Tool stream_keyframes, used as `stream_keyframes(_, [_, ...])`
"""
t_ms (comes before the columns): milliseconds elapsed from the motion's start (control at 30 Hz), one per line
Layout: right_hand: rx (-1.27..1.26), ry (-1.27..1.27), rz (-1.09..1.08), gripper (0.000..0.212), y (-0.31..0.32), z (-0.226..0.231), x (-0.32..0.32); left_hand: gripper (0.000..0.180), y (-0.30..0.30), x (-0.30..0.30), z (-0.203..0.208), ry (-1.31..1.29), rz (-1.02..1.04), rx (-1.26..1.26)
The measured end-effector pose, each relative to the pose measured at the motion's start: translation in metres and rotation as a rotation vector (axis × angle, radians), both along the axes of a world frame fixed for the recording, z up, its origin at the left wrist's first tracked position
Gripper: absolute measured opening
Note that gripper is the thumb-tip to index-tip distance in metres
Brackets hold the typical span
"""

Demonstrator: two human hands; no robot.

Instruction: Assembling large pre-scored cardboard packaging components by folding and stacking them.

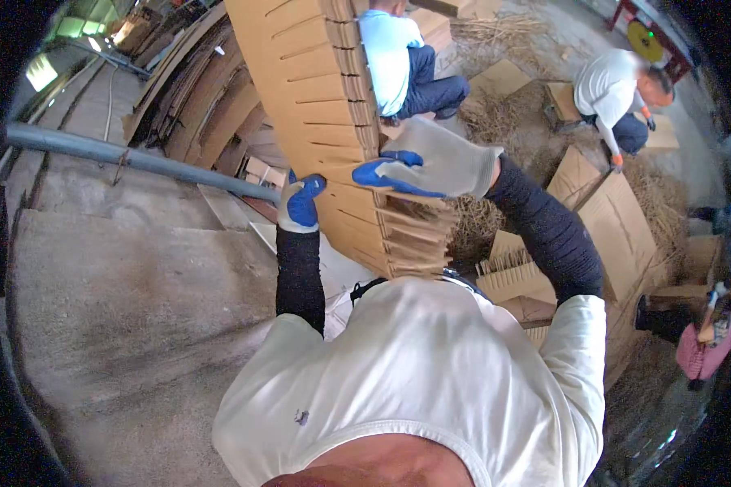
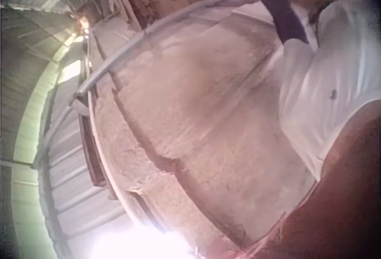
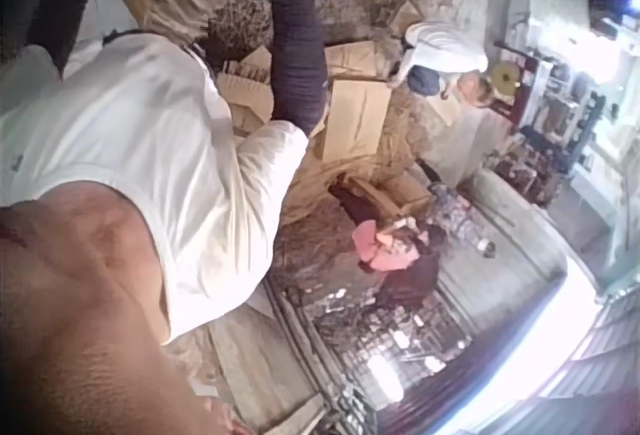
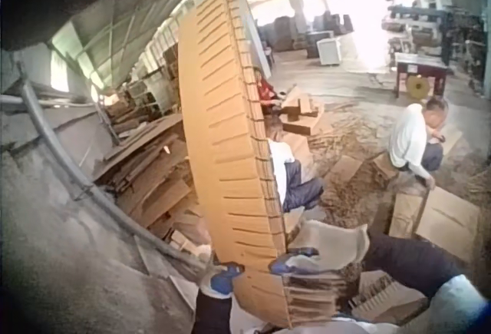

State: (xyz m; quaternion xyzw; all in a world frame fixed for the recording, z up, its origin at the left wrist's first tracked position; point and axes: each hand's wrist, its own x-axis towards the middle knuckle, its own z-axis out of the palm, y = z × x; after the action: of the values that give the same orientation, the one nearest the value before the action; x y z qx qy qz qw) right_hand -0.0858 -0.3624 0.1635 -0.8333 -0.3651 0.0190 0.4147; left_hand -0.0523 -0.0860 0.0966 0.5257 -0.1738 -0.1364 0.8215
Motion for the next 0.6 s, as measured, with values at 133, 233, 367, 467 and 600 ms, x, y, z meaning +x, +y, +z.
stream_keyframes(133, [0.194, 0.063, 0.012, 0.034, 0.006, 0.004, -0.011, 0.069, -0.008, 0.008, -0.029, 0.051, -0.179, -0.313])
stream_keyframes(233, [0.351, 0.247, 0.045, 0.033, 0.007, 0.014, -0.019, 0.068, -0.022, 0.004, -0.038, 0.148, -0.241, -0.397])
stream_keyframes(367, [0.443, -0.011, -0.253, 0.034, 0.009, -0.020, -0.027, 0.075, -0.022, 0.007, -0.028, 0.141, -0.086, -0.314])
stream_keyframes(467, [0.409, -0.009, -0.258, 0.029, -0.004, -0.017, -0.030, 0.075, 0.014, 0.022, -0.045, 0.130, -0.028, -0.339])
stream_keyframes(600, [0.735, 0.336, -0.467, 0.031, -0.027, -0.023, -0.032, 0.074, 0.041, 0.031, -0.045, 0.054, 0.139, -0.122])
